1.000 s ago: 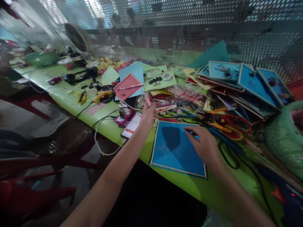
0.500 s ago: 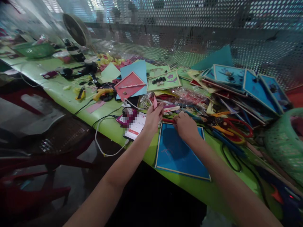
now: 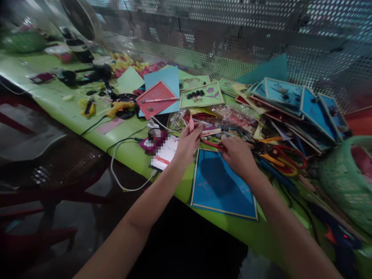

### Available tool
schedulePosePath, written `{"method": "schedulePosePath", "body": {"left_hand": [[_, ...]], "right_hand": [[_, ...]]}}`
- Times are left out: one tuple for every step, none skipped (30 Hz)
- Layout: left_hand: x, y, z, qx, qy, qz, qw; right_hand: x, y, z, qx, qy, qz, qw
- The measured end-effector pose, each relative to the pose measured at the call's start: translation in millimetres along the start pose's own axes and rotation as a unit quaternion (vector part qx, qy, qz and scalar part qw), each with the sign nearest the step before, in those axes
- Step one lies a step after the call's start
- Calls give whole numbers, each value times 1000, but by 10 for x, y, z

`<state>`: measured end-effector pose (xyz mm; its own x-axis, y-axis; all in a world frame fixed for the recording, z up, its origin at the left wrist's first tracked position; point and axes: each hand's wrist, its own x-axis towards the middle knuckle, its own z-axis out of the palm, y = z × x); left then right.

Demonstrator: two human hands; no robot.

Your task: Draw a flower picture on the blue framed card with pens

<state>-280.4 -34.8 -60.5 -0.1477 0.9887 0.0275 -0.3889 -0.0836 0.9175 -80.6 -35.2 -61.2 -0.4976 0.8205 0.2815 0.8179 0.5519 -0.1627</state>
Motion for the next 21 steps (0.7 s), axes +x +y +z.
{"method": "schedulePosePath", "body": {"left_hand": [[4, -3, -16, 47, -16, 25, 998], [5, -7, -30, 106, -37, 54, 992], [1, -11, -39, 171, -61, 88, 979], [-10, -14, -43, 230, -96, 122, 961], [-27, -16, -42, 281, -137, 155, 937], [-49, -16, -35, 321, -185, 183, 911], [-74, -16, -23, 351, -236, 203, 883], [-100, -14, -7, 374, -281, 212, 858], [-124, -12, 13, 395, -315, 211, 837], [-145, -8, 34, 413, -334, 204, 822], [-162, -3, 56, 427, -342, 196, 814], [-175, 4, 75, 437, -346, 190, 808], [-183, 13, 88, 441, -349, 187, 805], [-190, 23, 92, 438, -355, 190, 804], [-197, 35, 82, 431, -359, 195, 805], [-208, 47, 56, 421, -356, 202, 809], [-227, 59, 12, 409, -344, 209, 819], [-259, 68, -51, 398, -319, 217, 832], [-306, 76, -129, 392, -277, 223, 848], [-369, 80, -220, 390, -231, 227, 862], [-449, 80, -317, 406, -194, 223, 865]], "right_hand": [[-71, 13, -82, 39, 18, 10, 999], [-148, 18, -169, 80, 34, 26, 996], [-225, 14, -256, 119, 42, 42, 991], [-299, -1, -337, 157, 51, 65, 984], [-368, -25, -406, 196, 58, 89, 975], [-429, -55, -460, 234, 67, 119, 963], [-481, -88, -496, 270, 81, 155, 947], [-521, -121, -512, 304, 99, 191, 928], [-552, -153, -511, 339, 124, 224, 905], [-574, -182, -494, 376, 153, 253, 878], [-588, -208, -466, 416, 176, 274, 849], [-596, -233, -432, 456, 189, 287, 821], [-601, -256, -397, 490, 190, 292, 799], [-604, -281, -365, 512, 183, 290, 787], [-606, -306, -339, 521, 172, 284, 786], [-608, -332, -318, 515, 164, 276, 795], [-610, -358, -303, 499, 162, 268, 808], [-612, -383, -292, 479, 163, 261, 822], [-614, -407, -282, 461, 161, 256, 834], [-614, -429, -272, 446, 154, 252, 845], [-611, -447, -261, 435, 143, 249, 853]]}}
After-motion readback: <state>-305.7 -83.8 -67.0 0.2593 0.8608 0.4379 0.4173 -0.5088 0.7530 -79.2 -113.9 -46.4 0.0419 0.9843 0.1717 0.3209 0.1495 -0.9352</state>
